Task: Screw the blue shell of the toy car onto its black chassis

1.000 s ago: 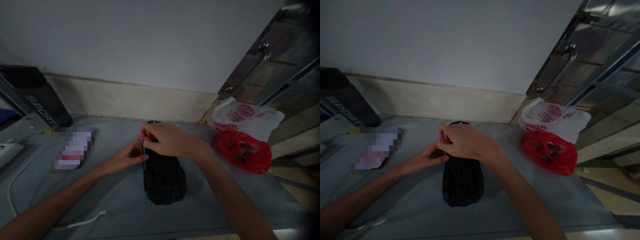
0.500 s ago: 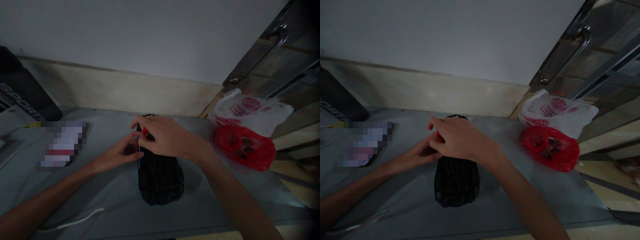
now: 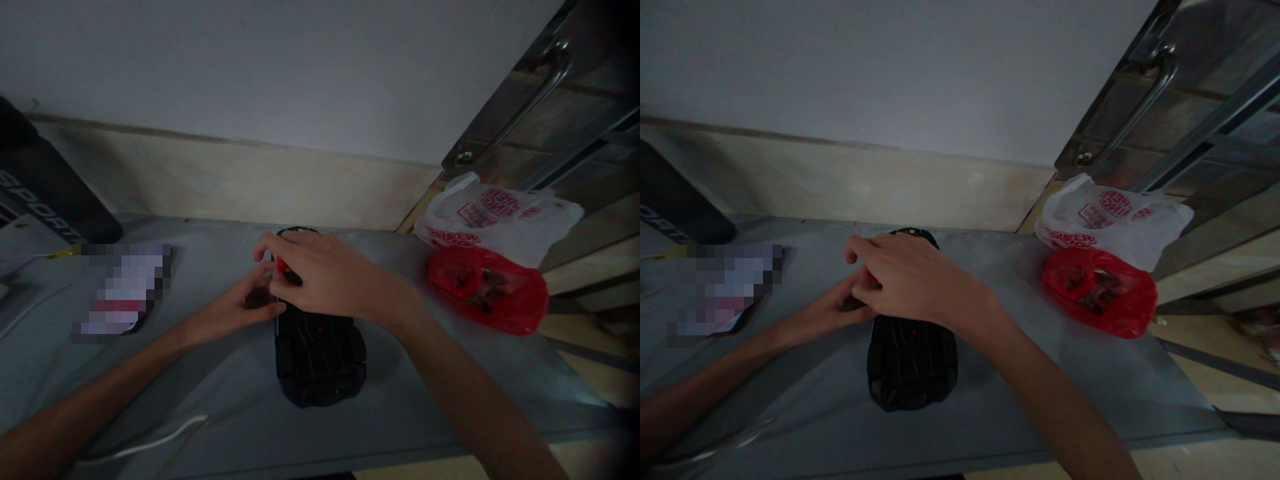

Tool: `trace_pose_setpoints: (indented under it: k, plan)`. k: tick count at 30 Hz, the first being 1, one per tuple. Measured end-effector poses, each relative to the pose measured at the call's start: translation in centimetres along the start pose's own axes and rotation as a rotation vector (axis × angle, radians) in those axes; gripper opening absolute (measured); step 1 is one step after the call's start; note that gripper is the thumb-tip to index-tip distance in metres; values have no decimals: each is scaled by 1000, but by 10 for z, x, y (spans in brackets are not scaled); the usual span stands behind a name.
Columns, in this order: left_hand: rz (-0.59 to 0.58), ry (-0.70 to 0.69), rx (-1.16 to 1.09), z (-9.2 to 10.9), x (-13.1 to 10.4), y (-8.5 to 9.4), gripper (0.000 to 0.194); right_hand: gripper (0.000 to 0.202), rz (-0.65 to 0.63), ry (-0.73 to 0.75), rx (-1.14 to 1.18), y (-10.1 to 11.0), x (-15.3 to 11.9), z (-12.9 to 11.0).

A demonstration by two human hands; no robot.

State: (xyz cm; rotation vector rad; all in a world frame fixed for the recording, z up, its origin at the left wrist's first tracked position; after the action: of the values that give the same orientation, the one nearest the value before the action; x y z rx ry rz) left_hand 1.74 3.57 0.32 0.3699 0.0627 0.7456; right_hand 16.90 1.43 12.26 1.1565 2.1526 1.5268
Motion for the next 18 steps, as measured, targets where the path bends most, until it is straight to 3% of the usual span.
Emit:
trace_pose_setpoints:
  k: [4,8,13,18]
  plan:
    - [10,44,18,-6,-1,1,45,27,-38,-22,-48,-2,3,2]
    - [7,52,14,-8,-2,1,55,25,-3,-82,-200,-2,4,2]
    - [3,18,-1,1,-1,0,53,29,12,-10,-80,-2,1,-1]
    - [17,69,22,-9,-3,1,53,26,3,-81,-114,-1,2,3]
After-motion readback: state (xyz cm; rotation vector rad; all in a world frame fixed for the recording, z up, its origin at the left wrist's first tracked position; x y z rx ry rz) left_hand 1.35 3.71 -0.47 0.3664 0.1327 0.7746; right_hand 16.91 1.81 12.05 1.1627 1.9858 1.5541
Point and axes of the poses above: each hand's wrist, its own x-axis towards the middle knuckle, its own y-axis out of the back of the hand, z = x × y, the point moved 4 cm from there along x, towards the middle knuckle, and after that the axes turned 11 degrees about x, right-handed, at the moved point
